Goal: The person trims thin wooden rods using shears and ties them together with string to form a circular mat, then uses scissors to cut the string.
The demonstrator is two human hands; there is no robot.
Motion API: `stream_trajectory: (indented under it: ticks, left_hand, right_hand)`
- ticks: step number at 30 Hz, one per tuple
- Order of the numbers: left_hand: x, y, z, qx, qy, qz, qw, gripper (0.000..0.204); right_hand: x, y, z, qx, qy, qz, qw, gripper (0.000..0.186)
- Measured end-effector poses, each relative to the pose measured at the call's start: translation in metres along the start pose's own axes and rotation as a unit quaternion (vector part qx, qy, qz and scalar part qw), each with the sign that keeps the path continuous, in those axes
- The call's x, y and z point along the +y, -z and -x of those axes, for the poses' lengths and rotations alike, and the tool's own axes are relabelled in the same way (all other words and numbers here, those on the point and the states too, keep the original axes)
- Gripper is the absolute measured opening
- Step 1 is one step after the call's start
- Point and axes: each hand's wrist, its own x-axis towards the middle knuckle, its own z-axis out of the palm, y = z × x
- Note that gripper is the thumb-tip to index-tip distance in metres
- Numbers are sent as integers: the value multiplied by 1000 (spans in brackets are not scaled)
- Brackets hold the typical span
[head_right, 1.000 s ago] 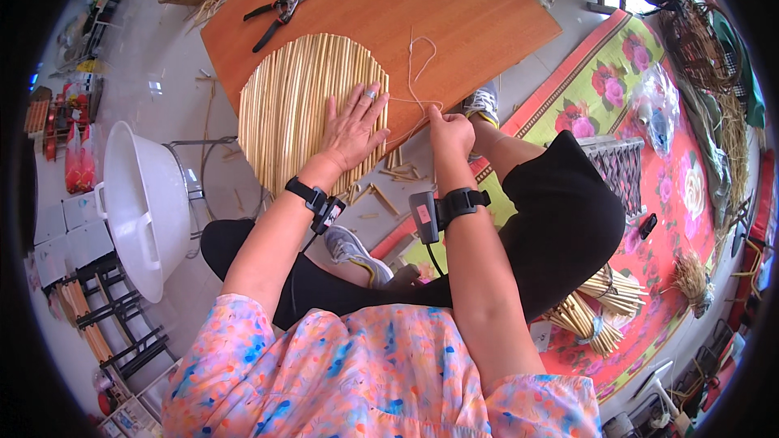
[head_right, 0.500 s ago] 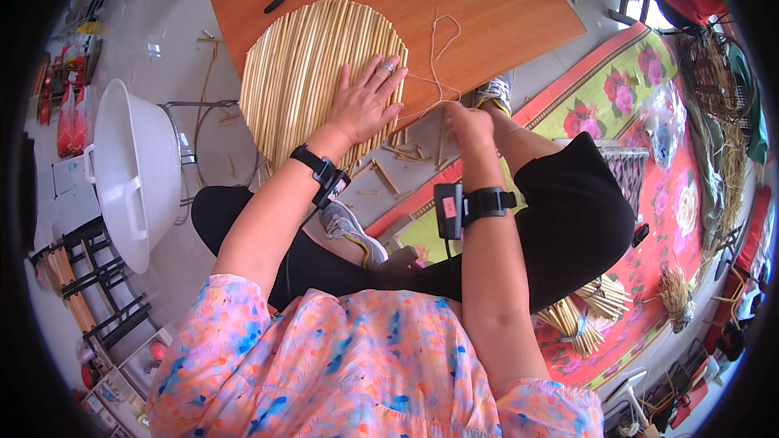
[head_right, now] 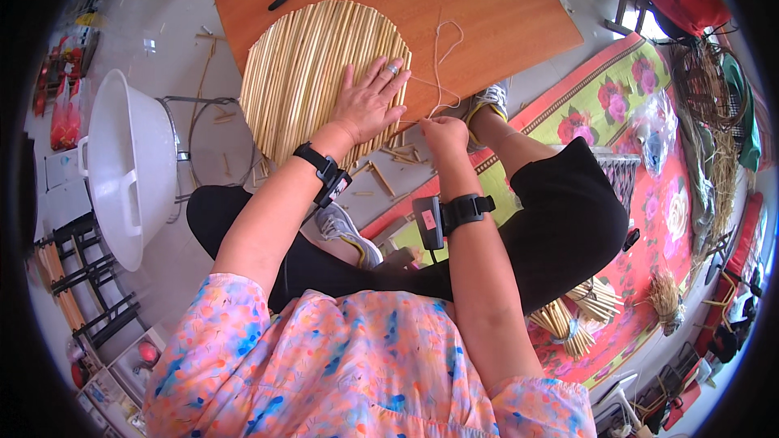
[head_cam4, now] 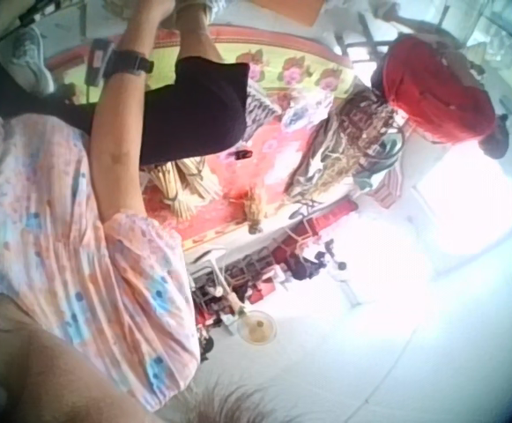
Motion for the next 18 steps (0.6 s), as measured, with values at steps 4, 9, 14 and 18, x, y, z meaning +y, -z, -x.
stream_trajectory:
  ticks: [4,9,14,18]
  left_hand:
    - [1,-2,-1,12,-4,4,1000,63]
    - [0,-1,1,16,-4,2,1000,62]
    - [1,3,3,29,-1,8,1000,61]
    - [-1,9,0,6,0,35,999,61]
  right_hand:
    - [-1,0,4,-4,-2,-92,996,13]
    - [9,0,-1,4,11,-91,996,12]
    - [19,-8,-4,3,-1,-136,991,10]
    - [24,-7,-16,34,18,-143,989,14]
